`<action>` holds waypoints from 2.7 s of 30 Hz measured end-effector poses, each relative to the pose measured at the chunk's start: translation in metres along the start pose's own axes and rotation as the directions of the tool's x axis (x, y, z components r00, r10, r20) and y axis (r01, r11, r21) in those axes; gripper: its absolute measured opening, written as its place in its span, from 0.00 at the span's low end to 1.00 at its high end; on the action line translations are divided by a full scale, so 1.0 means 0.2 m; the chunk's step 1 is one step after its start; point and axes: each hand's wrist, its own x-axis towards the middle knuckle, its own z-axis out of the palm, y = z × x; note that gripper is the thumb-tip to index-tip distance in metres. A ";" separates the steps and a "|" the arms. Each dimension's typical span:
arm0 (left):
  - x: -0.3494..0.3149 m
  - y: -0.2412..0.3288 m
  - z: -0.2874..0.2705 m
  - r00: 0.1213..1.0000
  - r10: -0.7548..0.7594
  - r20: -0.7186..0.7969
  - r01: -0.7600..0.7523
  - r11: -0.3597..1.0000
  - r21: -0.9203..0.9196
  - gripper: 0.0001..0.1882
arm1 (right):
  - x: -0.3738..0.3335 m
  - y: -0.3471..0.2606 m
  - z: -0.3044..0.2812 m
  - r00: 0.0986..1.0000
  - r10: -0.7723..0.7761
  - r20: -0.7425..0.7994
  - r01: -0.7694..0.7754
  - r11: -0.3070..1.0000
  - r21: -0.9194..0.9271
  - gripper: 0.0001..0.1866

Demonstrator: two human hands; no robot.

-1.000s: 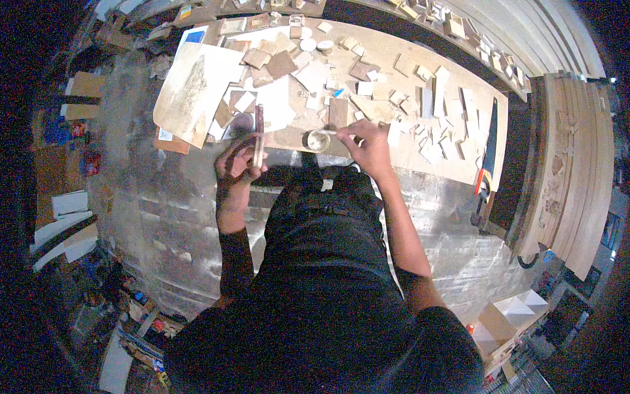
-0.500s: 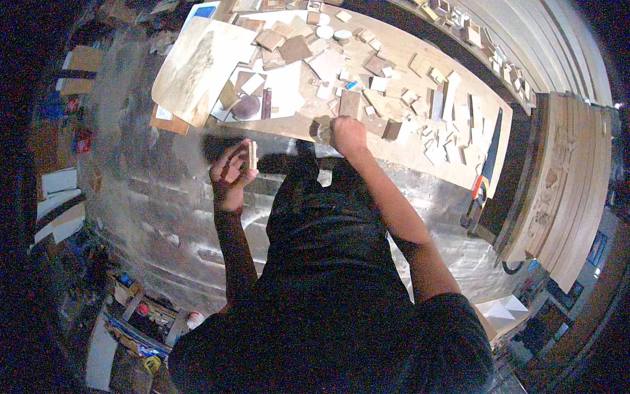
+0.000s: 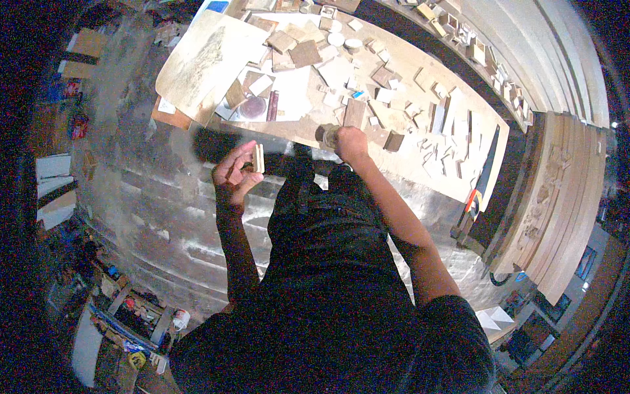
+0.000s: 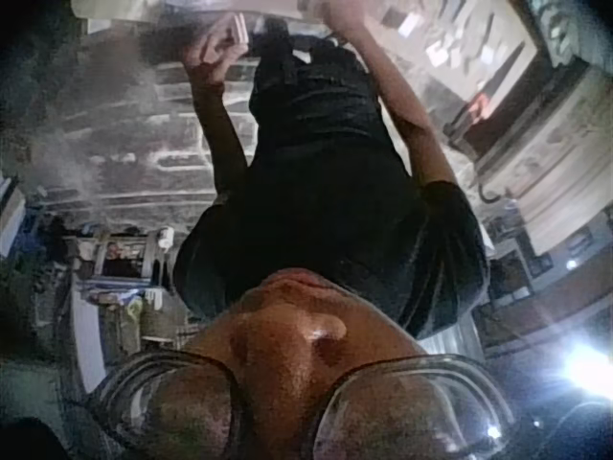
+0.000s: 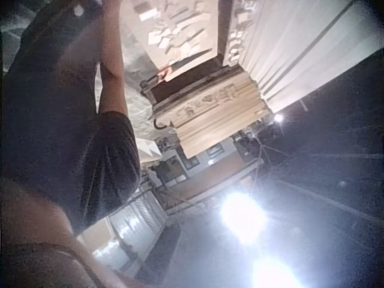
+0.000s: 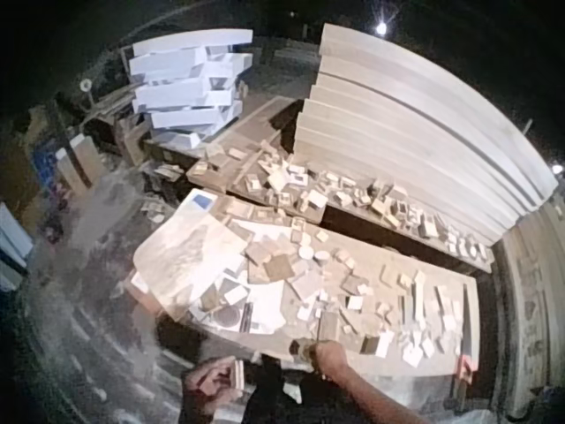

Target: The person assembles small wooden blocks and pieces by hand, fitting them together and checking the alignment.

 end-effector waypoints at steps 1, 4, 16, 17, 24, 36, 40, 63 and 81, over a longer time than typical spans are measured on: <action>0.01 0.01 0.01 1.000 0.011 -0.005 -0.011 1.000 -0.011 0.32 | 0.00 0.01 0.00 1.000 -0.001 -0.003 0.001 0.999 0.036 0.08; 0.02 0.03 0.03 1.000 -0.010 0.015 0.011 1.000 -0.023 0.32 | -0.01 0.00 -0.03 0.999 -0.010 -0.036 0.015 0.992 0.127 0.07; 0.15 0.05 0.07 0.997 -0.048 0.067 0.043 0.997 0.062 0.31 | -0.08 0.03 -0.23 0.974 0.222 -0.038 -0.166 0.819 0.549 0.08; 0.15 0.06 0.08 0.996 -0.051 0.074 0.047 0.997 0.053 0.31 | -0.10 0.05 -0.25 0.969 0.245 -0.007 -0.189 0.766 0.614 0.08; 0.22 0.09 0.20 0.991 -0.025 0.128 0.022 1.000 0.018 0.29 | -0.30 -0.02 -0.68 0.985 0.168 0.048 -0.080 0.192 0.978 0.10; 0.29 0.18 0.44 0.945 0.037 0.326 0.064 0.953 -0.295 0.31 | -0.47 -0.25 -1.09 0.937 0.148 -0.317 0.305 0.095 0.947 0.08; 0.28 0.20 0.47 0.924 0.040 0.379 0.118 0.916 -0.383 0.34 | -0.49 -0.26 -1.09 0.924 0.096 -0.371 0.359 0.117 0.926 0.07; 0.27 0.24 0.57 0.916 0.045 0.400 0.109 0.929 -0.355 0.35 | -0.60 -0.15 -1.19 0.779 0.109 -0.618 0.486 0.519 0.703 0.08; 0.26 0.29 0.62 0.928 0.018 0.373 0.077 0.969 -0.237 0.34 | -0.69 -0.10 -1.35 0.745 0.020 -0.667 0.469 0.696 0.544 0.12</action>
